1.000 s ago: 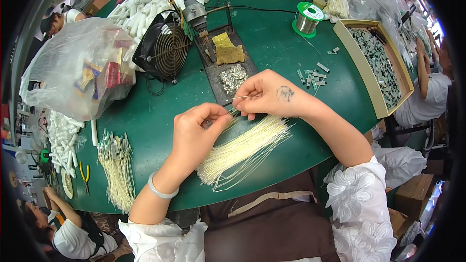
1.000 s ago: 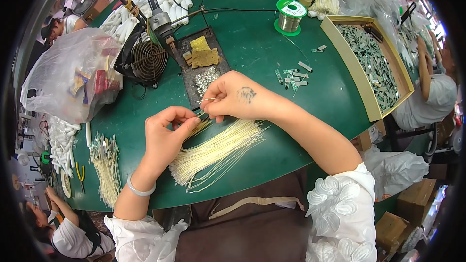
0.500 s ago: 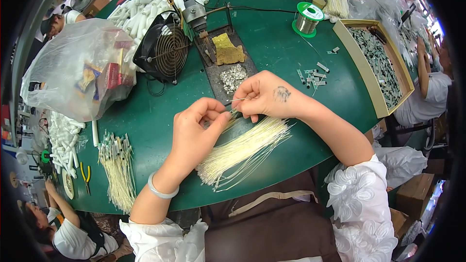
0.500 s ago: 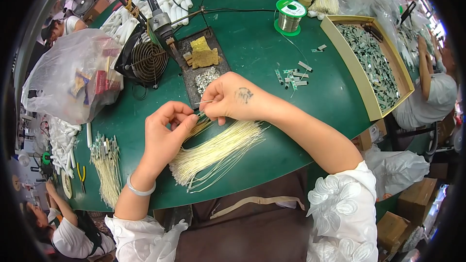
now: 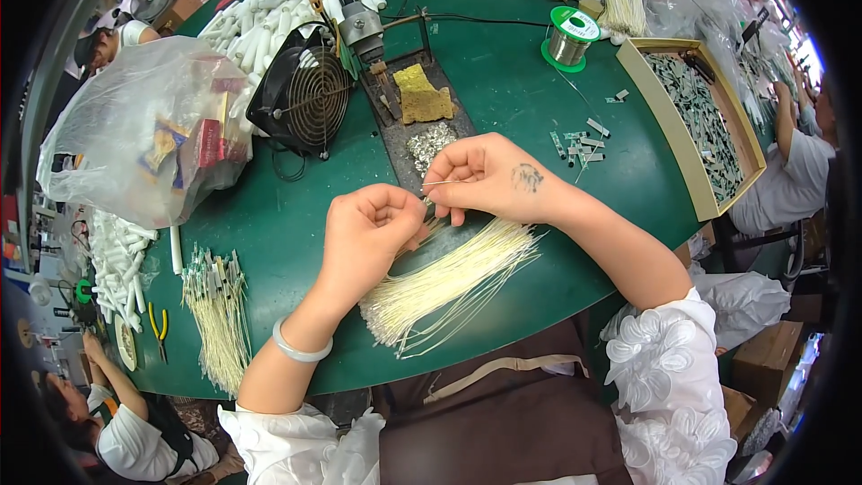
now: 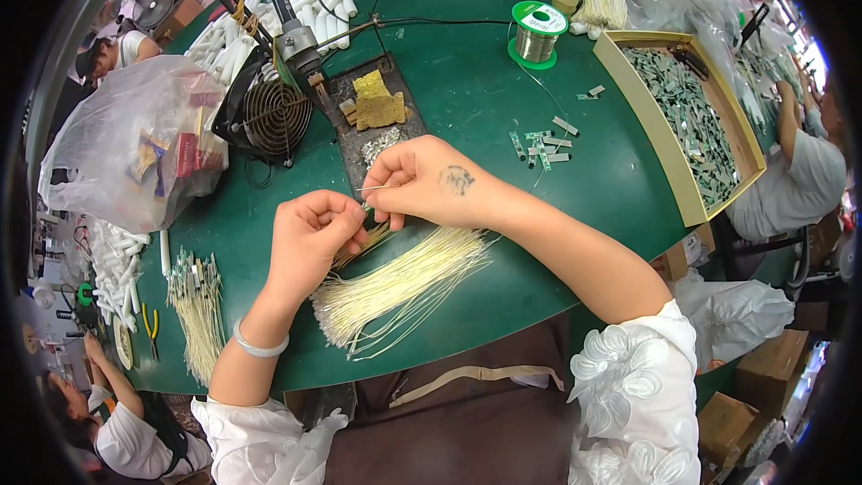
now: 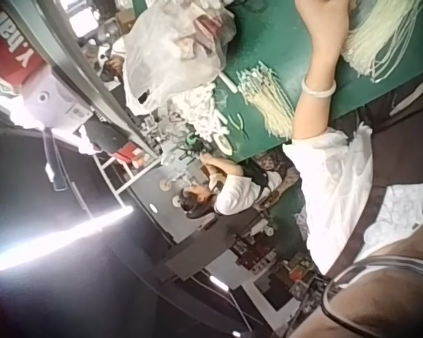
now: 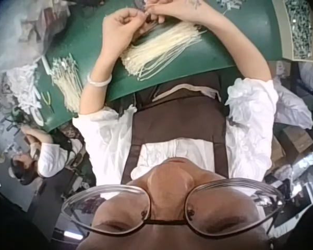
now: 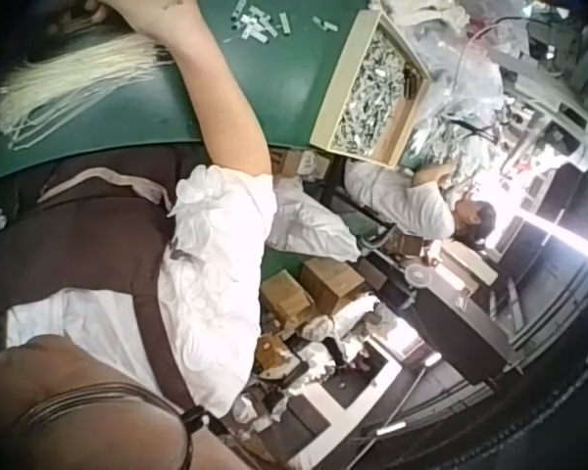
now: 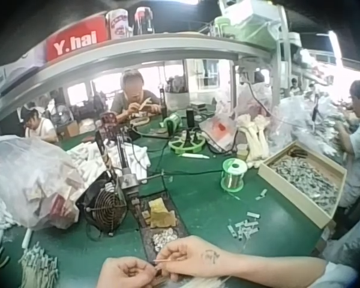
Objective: Assembling small white plastic components onto thin wires at a manufacturing workstation.
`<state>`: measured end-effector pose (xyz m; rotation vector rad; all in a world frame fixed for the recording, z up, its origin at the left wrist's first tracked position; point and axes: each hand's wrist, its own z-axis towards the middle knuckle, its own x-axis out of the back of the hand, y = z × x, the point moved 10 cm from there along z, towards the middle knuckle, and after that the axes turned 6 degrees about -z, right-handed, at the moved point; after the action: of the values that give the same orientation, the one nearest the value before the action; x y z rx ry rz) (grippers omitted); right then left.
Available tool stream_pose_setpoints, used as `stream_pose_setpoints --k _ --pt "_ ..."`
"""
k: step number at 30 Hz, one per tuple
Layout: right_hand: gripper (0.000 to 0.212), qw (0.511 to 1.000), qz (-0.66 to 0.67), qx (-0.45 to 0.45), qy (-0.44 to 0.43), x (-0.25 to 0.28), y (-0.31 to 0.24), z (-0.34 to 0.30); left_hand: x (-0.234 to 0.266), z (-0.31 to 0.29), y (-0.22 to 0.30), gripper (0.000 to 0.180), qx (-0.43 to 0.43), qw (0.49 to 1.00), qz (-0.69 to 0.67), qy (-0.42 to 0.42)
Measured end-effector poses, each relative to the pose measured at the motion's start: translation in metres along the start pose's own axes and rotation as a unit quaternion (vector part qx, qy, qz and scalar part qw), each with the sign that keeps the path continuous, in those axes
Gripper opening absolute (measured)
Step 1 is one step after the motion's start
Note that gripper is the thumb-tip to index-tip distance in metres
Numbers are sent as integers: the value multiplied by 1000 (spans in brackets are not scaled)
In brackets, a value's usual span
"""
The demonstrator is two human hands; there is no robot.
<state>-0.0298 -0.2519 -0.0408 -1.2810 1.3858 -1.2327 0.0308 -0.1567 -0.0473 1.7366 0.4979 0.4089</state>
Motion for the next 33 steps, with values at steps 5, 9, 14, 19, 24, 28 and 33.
stream_pose_setpoints --k 5,9,14,19,24,28,33 --pt "16 1000 -1 7 6 2 3 1 1 0 -1 11 0 1000 -26 9" --pt "17 1000 -5 14 8 1 0 1 3 -1 -1 11 -1 999 -35 17" --pt "17 1000 -2 19 10 0 -1 0 3 -1 -2 11 3 999 -40 21" --pt "17 1000 -4 22 8 -1 -3 0 4 -2 -2 9 -3 998 -49 38" --pt "17 999 -10 19 26 2 -2 0 3 1 -5 9 0 998 -53 31" --pt "17 999 -16 26 28 0 -4 2 4 1 -6 8 -8 997 -67 21" --pt "18 998 -27 26 44 4 -5 3 4 8 -5 6 -19 999 -47 16"
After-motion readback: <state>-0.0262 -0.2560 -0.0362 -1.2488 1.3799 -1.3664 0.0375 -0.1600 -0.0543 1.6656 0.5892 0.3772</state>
